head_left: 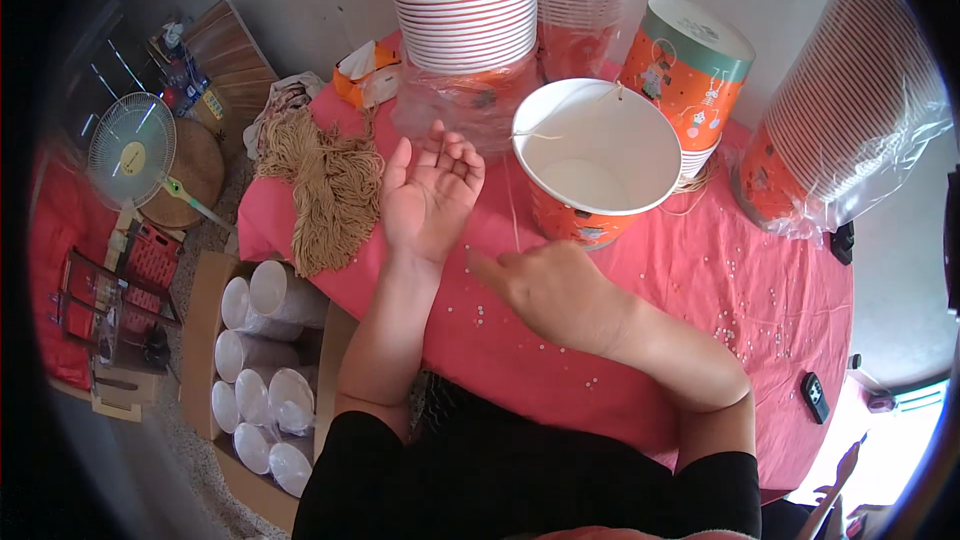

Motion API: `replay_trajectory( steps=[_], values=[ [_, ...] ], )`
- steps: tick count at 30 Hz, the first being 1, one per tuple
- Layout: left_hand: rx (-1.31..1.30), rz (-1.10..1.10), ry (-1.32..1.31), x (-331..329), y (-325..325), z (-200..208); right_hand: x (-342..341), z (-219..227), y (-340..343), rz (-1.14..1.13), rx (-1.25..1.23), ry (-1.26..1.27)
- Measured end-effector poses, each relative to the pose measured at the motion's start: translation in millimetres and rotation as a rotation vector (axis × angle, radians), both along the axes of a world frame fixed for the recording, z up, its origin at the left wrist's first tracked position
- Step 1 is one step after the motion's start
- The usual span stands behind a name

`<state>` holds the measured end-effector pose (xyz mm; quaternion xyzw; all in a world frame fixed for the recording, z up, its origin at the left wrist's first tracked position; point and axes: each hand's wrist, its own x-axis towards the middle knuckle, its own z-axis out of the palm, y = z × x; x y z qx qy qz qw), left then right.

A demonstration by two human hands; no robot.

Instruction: Attaching string handles to decorative paper buckets.

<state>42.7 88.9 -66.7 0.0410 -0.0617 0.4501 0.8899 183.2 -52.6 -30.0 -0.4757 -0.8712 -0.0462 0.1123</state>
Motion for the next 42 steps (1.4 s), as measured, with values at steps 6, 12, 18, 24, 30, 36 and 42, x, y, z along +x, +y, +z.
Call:
replay_trajectory(
  steps=[6,12,18,24,30,36,42],
  values=[
    [0.062,0.044,0.058,-1.1,-3.0,4.3,11.8,1.8,1.7,0.058,-0.007,0.022],
    [0.651,0.364,0.594,-6.4,-18.8,9.6,14.0,18.5,3.5,0.025,0.098,0.278],
    [0.800,0.202,0.901,-17.1,-70.3,9.5,12.4,24.5,1.4,0.016,0.123,0.443],
    [0.838,0.199,0.926,-17.7,-81.4,7.3,15.3,24.4,-0.6,0.007,0.076,0.464],
    [0.872,0.304,0.976,-14.0,-86.8,1.5,26.6,30.9,2.1,0.020,0.078,0.637],
    [1.066,0.688,1.199,-1.3,-87.4,-0.3,44.2,45.7,-1.7,-0.032,-0.084,0.850],
    [1.356,1.075,1.331,18.4,-85.3,8.8,66.9,50.8,2.8,-0.225,0.103,0.672]
  ],
)
